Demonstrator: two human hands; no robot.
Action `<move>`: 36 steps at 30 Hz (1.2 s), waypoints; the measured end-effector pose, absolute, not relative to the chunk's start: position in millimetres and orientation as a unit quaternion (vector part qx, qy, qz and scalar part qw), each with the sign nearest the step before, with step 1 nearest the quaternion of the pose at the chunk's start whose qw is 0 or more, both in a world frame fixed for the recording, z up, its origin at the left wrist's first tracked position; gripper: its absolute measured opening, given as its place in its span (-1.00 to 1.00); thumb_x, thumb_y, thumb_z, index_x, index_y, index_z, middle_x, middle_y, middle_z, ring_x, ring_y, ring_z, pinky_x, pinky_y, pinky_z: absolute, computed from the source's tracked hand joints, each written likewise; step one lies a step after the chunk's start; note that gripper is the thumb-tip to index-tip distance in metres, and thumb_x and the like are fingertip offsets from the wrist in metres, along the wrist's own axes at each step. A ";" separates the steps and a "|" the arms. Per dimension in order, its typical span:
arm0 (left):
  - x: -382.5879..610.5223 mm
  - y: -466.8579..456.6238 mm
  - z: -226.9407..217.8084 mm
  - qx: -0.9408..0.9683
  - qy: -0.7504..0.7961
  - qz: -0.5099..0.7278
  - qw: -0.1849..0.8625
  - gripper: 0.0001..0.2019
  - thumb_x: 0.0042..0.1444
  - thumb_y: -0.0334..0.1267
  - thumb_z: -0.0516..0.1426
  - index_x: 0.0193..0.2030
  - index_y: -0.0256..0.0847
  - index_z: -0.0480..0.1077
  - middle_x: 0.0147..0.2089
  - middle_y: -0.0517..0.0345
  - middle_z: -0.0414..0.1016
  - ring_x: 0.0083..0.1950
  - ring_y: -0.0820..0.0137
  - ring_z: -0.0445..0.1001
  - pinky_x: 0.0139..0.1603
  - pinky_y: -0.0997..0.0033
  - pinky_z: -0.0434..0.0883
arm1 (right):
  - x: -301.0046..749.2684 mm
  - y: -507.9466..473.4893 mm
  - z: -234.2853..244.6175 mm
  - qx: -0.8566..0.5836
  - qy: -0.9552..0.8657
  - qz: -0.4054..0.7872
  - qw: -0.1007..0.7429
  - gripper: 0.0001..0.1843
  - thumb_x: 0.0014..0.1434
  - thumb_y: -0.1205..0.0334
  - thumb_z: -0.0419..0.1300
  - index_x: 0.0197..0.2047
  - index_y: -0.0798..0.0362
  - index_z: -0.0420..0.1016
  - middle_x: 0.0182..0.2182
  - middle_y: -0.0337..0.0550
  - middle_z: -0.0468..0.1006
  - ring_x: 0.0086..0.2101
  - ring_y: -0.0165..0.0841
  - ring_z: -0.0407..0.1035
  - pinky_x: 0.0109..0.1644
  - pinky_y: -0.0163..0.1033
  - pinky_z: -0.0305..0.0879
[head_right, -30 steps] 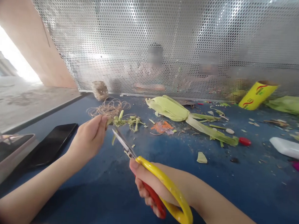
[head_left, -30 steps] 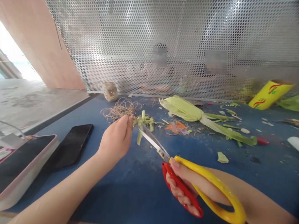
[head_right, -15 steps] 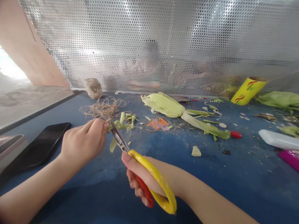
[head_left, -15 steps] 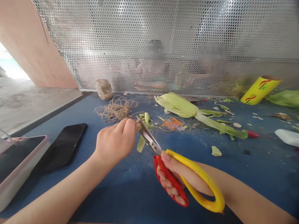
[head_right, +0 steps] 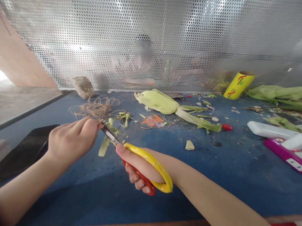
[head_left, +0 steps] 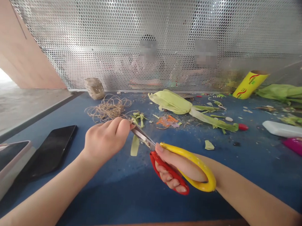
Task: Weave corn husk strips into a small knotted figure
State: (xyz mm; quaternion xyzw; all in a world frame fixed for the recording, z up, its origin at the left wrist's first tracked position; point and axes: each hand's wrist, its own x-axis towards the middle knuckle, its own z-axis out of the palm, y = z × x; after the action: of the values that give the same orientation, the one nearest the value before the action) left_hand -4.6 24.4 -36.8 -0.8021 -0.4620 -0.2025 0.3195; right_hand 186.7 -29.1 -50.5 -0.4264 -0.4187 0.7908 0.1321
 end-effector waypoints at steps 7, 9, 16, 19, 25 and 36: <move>-7.0 24.8 -40.3 -0.790 -0.490 -0.185 0.320 -0.68 0.20 -0.25 -0.18 -0.55 -0.19 0.18 -0.66 0.21 0.12 -0.59 0.45 0.23 -0.60 0.46 -0.09 | 187.9 -25.5 -49.2 -0.475 -0.394 0.778 0.122 -0.32 -0.12 -0.46 -0.08 -0.66 0.06 0.00 -0.78 -0.43 0.03 -0.79 -0.64 -0.08 -0.83 -0.52 -0.05; -7.2 27.0 -40.4 -0.771 -0.524 -0.159 0.323 -0.68 0.20 -0.24 -0.19 -0.52 -0.19 0.20 -0.63 0.19 0.19 -0.60 0.43 0.25 -0.60 0.45 -0.12 | 192.2 -21.8 -50.3 -0.478 -0.405 0.767 0.141 -0.33 -0.16 -0.45 -0.01 -0.65 0.06 0.04 -0.78 -0.43 0.06 -0.79 -0.63 -0.05 -0.84 -0.51 -0.03; 4.6 34.5 -41.0 -0.840 -0.530 0.018 0.113 -0.74 0.22 -0.29 -0.23 -0.28 -0.25 0.24 -0.41 0.05 0.45 -0.45 0.34 0.45 -0.55 0.46 0.16 | 230.3 1.2 -34.2 -0.497 -0.437 0.649 0.375 -0.38 -0.11 -0.40 0.01 -0.64 0.04 0.03 -0.76 -0.42 0.04 -0.80 -0.62 -0.06 -0.84 -0.49 -0.08; 24.9 36.7 -40.1 -0.893 -0.438 0.077 0.074 -0.76 0.20 -0.35 -0.20 -0.23 -0.28 0.26 -0.36 -0.03 0.49 -0.40 0.27 0.50 -0.51 0.41 0.27 | 257.9 10.9 -20.8 -0.496 -0.416 0.586 0.487 -0.37 -0.07 -0.40 -0.05 -0.68 0.03 0.01 -0.76 -0.39 0.03 -0.79 -0.60 -0.04 -0.81 -0.46 -0.06; 92.8 78.3 -37.7 -0.935 -0.332 0.076 0.094 -0.77 0.18 -0.35 -0.12 -0.11 -0.25 0.29 -0.24 -0.04 0.49 -0.20 0.27 0.50 -0.30 0.37 0.38 | 292.5 29.4 -24.6 -0.514 -0.358 0.502 0.597 -0.36 -0.03 -0.42 -0.16 -0.68 0.02 -0.01 -0.79 -0.38 0.03 -0.79 -0.57 -0.02 -0.78 -0.43 -0.04; 125.2 145.8 -48.3 -0.937 -0.276 0.097 0.193 -0.69 0.14 -0.21 0.05 0.01 -0.26 0.27 0.00 0.00 0.34 -0.08 0.30 0.39 -0.12 0.15 0.39 | 303.4 44.6 -48.3 -0.624 -0.364 0.487 0.491 -0.41 -0.03 -0.36 -0.03 -0.66 0.02 0.03 -0.81 -0.38 0.10 -0.80 -0.55 0.02 -0.78 -0.42 0.01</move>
State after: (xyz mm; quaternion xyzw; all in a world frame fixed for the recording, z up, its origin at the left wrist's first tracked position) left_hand 125.2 145.8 -48.3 -0.9366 -0.2757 0.0968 0.1932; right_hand 303.4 44.6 -48.3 -0.6242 -0.3639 0.4870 0.4907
